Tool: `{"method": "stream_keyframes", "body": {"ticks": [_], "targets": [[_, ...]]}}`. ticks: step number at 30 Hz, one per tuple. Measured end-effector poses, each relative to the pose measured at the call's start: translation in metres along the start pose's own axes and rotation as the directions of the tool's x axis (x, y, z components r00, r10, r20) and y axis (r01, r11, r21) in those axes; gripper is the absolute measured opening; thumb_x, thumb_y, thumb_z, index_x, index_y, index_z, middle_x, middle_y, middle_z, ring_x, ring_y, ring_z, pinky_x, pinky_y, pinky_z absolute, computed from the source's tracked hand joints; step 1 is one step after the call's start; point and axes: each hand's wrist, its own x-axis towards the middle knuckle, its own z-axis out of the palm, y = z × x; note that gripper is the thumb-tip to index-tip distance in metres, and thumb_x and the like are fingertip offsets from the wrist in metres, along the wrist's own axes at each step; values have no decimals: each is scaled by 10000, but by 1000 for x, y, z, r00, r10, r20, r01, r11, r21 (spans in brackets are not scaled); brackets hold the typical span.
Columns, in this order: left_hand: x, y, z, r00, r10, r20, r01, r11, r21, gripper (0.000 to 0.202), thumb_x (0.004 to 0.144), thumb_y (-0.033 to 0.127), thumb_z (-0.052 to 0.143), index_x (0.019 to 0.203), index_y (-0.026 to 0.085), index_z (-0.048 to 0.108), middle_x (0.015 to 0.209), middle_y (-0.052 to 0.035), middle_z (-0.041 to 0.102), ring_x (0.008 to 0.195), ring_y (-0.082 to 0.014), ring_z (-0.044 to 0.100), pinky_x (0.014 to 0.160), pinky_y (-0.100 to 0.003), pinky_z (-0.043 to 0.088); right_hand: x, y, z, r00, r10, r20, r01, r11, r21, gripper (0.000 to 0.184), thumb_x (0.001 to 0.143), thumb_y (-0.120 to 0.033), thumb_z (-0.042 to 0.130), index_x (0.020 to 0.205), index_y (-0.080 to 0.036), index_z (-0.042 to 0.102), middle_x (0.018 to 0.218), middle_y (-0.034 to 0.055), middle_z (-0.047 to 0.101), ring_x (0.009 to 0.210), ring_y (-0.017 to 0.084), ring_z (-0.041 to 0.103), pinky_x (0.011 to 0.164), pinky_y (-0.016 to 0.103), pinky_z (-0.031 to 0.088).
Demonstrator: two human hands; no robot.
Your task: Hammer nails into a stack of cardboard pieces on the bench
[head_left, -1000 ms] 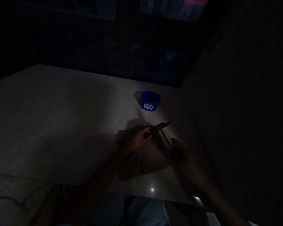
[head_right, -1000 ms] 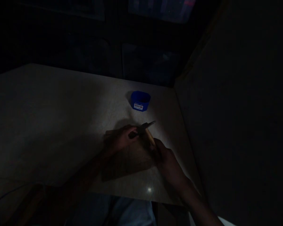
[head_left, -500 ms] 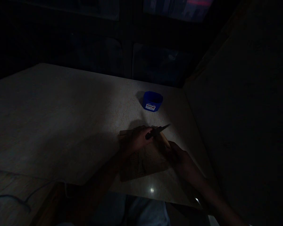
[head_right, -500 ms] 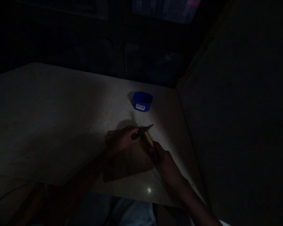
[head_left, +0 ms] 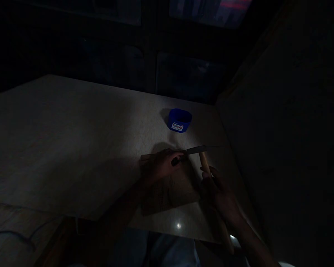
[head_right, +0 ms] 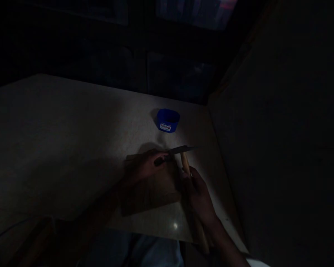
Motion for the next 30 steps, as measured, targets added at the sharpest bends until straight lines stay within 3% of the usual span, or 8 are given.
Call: {"method": "stream_keyframes", "body": {"ticks": [5, 10, 16, 19, 22, 25, 30], "targets": [[-1, -5, 2, 1000, 20, 2, -20, 995, -98, 447, 842, 214, 695, 1282, 268, 634, 1175, -55, 695, 1082, -214, 659, 974, -369, 527, -7, 14, 13, 986, 142, -83, -116, 959, 257, 497, 851, -624, 627, 1124, -208, 632, 623, -51, 533, 467, 105, 433, 400, 195, 332], [1, -11, 1, 999, 37, 38, -27, 972, -232, 493, 833, 190, 688, 1314, 246, 593, 1260, -73, 677, 1155, -219, 643, 1022, -389, 516, -16, 26, 22, 968, 225, -112, -162, 900, 405, 435, 849, -585, 654, 1083, -219, 626, 700, -31, 605, 459, 81, 414, 386, 178, 329], [3, -14, -11, 994, -20, 110, 62, 918, -391, 456, 883, 144, 606, 1329, 232, 575, 1255, -95, 697, 1154, -208, 659, 1012, -382, 525, -27, 33, 34, 948, 303, -97, -218, 841, 495, 420, 869, -583, 639, 1108, -238, 642, 895, -1, 692, 430, 57, 383, 354, 187, 329], [6, -10, -15, 988, 1, 152, 50, 942, -331, 475, 867, 240, 676, 1332, 228, 579, 1267, -97, 695, 1153, -222, 663, 988, -378, 536, -31, 34, 38, 950, 293, -109, -202, 841, 503, 427, 860, -595, 643, 1096, -239, 642, 862, -12, 689, 420, 60, 379, 342, 190, 321], [9, -3, -15, 988, 13, 151, 11, 988, -156, 543, 809, 319, 759, 1321, 232, 599, 1280, -99, 686, 1143, -246, 663, 978, -390, 534, -33, 34, 38, 953, 283, -107, -197, 849, 490, 419, 857, -588, 648, 1080, -234, 645, 810, -22, 677, 426, 71, 409, 350, 196, 341], [13, 3, -12, 989, 41, 144, -44, 999, 14, 532, 803, 346, 771, 1306, 254, 621, 1271, -87, 690, 1136, -261, 659, 986, -410, 519, -35, 33, 38, 951, 293, -98, -210, 846, 490, 437, 860, -589, 641, 1112, -231, 649, 894, -1, 709, 447, 81, 465, 363, 206, 371], [17, 8, -5, 983, 119, 141, -136, 984, 118, 331, 806, 339, 780, 1124, 268, 722, 1137, -49, 742, 1090, -247, 662, 989, -403, 497, -39, 35, 40, 957, 269, -108, -189, 860, 474, 448, 851, -594, 655, 1090, -214, 671, 921, 31, 720, 609, 125, 595, 449, 200, 447]]}}
